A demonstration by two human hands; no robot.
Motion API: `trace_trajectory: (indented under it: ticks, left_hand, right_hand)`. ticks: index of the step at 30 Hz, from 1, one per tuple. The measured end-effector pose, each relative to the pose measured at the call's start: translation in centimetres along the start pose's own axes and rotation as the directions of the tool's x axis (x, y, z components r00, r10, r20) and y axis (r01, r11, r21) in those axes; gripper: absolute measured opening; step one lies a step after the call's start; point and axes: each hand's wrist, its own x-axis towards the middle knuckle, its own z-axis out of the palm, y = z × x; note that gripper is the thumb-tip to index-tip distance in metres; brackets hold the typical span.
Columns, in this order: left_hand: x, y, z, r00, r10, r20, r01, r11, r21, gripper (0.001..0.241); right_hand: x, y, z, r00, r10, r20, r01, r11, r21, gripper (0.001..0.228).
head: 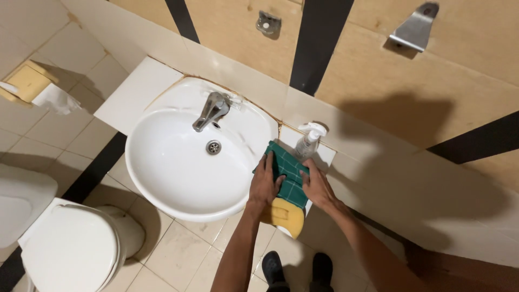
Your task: The person applies a cleaning solution from a spray bottle onto the tiled wall above a bathroom sink. They then use a green cloth to wipe the wall in a systematic manner, covering the area around an electrical outlet and the grout lines.
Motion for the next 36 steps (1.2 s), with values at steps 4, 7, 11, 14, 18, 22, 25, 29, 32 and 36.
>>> trace_trajectory:
  ticks: [4, 7, 11, 14, 18, 22, 25, 29, 32, 36]
  left_hand:
    - [-0.4, 0.8, -3.1, 0.966, 0.146, -0.214, -0.179, 0.974, -0.142, 0.107]
    - [-0.6, 2.5, -6.6, 0.991, -0.032, -0.128, -0.011, 0.948, -0.319, 0.114]
    - [-0.2, 2.4, -8.6, 1.000, -0.020, 0.004, 0.019, 0.821, -0.571, 0.096]
    - [-0.1, 4.2, -10.8, 0.993, -0.016, 0.119, 0.091, 0.754, -0.651, 0.067]
    - [0.5, 5.6, -11.3, 0.999, 0.015, 0.036, 0.018, 0.634, -0.773, 0.047]
    - [0.1, 9.9, -12.7, 0.982, 0.054, -0.179, -0.172, 0.636, -0.752, 0.046]
    - [-0.6, 12.7, -13.7, 0.959, 0.095, -0.266, -0.265, 0.630, -0.730, 0.043]
    - [-0.9, 16.6, -14.5, 0.915, 0.169, -0.367, -0.384, 0.648, -0.658, 0.044]
    - [-0.8, 19.5, -13.7, 0.902, 0.177, -0.395, -0.391, 0.722, -0.570, 0.047]
    - [-1.8, 26.0, -12.9, 0.938, 0.115, -0.327, -0.270, 0.833, -0.483, 0.050]
  right_hand:
    - [-0.3, -5.0, -2.4, 0.999, -0.008, 0.046, 0.006, 0.999, 0.041, 0.026]
    - [-0.5, -7.6, -4.1, 0.996, -0.051, 0.068, 0.045, 0.996, 0.075, 0.027]
    - [0.0, -9.2, -6.5, 0.973, -0.229, -0.040, 0.232, 0.948, 0.217, 0.020]
    - [0.5, -11.3, -8.8, 0.949, -0.284, -0.135, 0.307, 0.932, 0.193, 0.015]
    - [1.6, -11.1, -9.8, 0.893, -0.352, -0.280, 0.420, 0.876, 0.238, 0.014]
    - [2.1, -12.1, -10.2, 0.913, -0.083, -0.400, 0.194, 0.949, 0.248, 0.033]
    - [1.7, -12.3, -11.1, 0.936, 0.072, -0.345, 0.060, 0.931, 0.359, 0.045]
    - [0.5, -13.1, -13.3, 0.890, -0.130, -0.437, 0.210, 0.968, 0.139, 0.048]
    - [-1.4, -14.6, -16.6, 0.831, -0.178, -0.528, 0.264, 0.960, 0.092, 0.038]
    - [-4.2, -16.1, -22.7, 0.774, -0.236, -0.588, 0.276, 0.961, -0.023, 0.032]
